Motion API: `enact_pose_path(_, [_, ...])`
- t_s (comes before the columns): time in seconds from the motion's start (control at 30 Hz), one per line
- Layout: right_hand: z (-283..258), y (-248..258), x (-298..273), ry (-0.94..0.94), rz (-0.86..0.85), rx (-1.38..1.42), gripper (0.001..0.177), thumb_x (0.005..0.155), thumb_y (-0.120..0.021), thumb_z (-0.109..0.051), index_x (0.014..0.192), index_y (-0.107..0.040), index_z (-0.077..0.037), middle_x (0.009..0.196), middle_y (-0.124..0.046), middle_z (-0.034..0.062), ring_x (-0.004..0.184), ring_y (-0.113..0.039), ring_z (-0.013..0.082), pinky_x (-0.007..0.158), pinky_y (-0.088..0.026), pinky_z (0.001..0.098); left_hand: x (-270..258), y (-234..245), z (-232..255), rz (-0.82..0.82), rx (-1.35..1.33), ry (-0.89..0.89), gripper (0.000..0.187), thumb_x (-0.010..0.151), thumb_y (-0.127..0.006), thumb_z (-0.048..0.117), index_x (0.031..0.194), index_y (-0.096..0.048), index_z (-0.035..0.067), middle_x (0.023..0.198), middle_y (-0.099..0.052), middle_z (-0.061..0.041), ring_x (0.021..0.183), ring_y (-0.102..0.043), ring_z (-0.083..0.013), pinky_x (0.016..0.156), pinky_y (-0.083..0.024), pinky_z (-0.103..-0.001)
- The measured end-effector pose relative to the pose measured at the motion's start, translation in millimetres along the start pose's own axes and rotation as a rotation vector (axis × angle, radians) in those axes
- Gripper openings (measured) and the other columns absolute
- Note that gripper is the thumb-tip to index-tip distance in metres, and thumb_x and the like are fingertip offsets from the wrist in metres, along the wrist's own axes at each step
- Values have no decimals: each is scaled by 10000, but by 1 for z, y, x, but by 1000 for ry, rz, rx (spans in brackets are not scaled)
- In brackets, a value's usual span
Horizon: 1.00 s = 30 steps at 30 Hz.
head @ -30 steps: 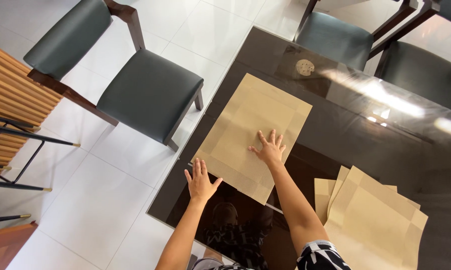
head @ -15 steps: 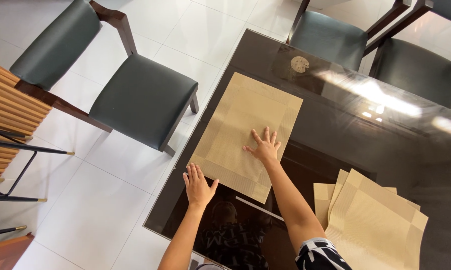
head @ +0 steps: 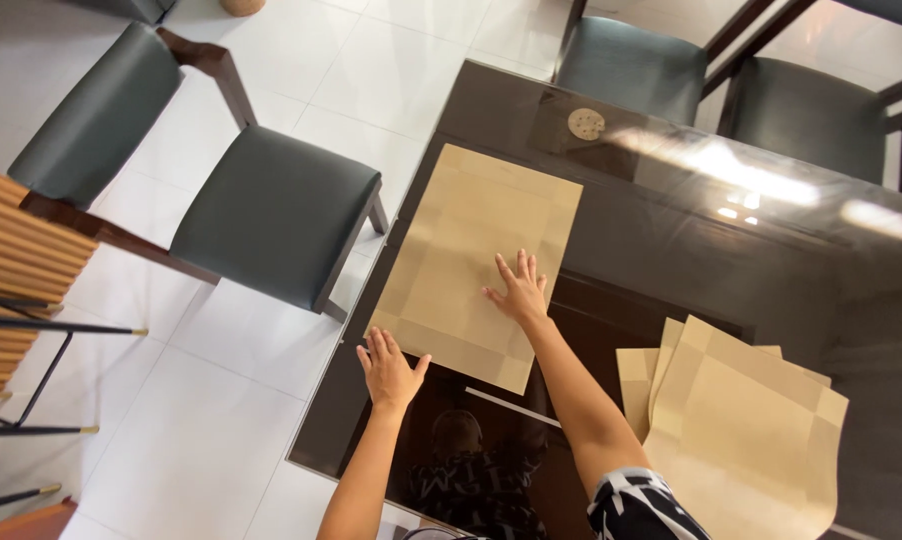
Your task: Laying out placemats on a dining table.
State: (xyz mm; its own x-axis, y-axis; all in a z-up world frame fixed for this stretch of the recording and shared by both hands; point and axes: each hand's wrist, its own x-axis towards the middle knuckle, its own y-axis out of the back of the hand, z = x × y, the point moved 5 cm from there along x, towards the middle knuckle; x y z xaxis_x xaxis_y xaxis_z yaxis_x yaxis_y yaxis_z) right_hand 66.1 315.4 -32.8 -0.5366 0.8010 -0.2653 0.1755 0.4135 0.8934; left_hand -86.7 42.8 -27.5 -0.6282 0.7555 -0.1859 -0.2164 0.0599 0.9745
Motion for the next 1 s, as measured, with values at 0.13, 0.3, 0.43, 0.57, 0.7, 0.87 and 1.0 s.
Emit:
enact_pose_path(0.13, [33,-3,-60,74,136,105,783,953,-656,-555,1606,-312,-291,1690,-99,167,1568,-43,353,1192,-152,647,-6,17,14,-28,21,3,1049,886,-604,664,1531,-276,-95,1631,-214,-282,1539,-196,-355,1236,-52,-565])
enact_pose_path(0.3, [99,14,-167,75,372,257,631,974,-653,-419,1527,-463,-181,1640,-307,210,1540,-225,390,1179,-233,605,-35,20,86,50,-139,-140,803,892,-645,505,1499,-422,28,1552,-391,-217,1441,-338,-384,1106,-239,-655])
enact_pose_path(0.43, [194,26,-234,-66,520,258,542,991,-646,-363,1478,-528,-157,1589,-416,203,1500,-328,394,1163,-310,578,-64,-58,179,43,-591,-410,538,974,-650,331,1365,-556,-26,1354,-583,-246,1198,-594,-411,984,-526,-481])
enact_pose_path(0.57, [294,34,-309,-263,622,235,518,969,-634,-313,1450,-549,-140,1537,-467,211,1429,-413,397,1137,-374,573,-110,-126,274,-359,-701,-370,501,961,-617,328,1351,-607,14,1203,-699,-164,1046,-726,-302,944,-562,-382])
enact_pose_path(0.7, [387,37,-382,-577,560,130,615,941,-651,-355,1496,-494,-142,1580,-379,245,1479,-326,407,1133,-343,612,-152,-165,336,-530,-757,-349,618,973,-631,323,1434,-480,-61,1222,-704,-190,1132,-680,-286,994,-519,-371])
enact_pose_path(0.87, [438,46,-454,-942,480,272,895,906,-733,-509,1588,-291,-136,1619,-184,301,1515,-125,424,1100,-246,688,-177,-172,373,-570,-923,-241,687,950,-670,318,1429,-423,-109,1134,-706,-150,1046,-673,-251,919,-527,-357])
enact_pose_path(1.0, [458,31,-476,-1069,434,430,1145,785,-801,-604,1617,-204,-91,1648,-247,215,1534,-205,349,1133,-306,652,-167,-223,375,-737,-1118,-51,646,997,-729,343,1256,-549,-221,906,-590,-154,770,-543,-271,662,-454,-449])
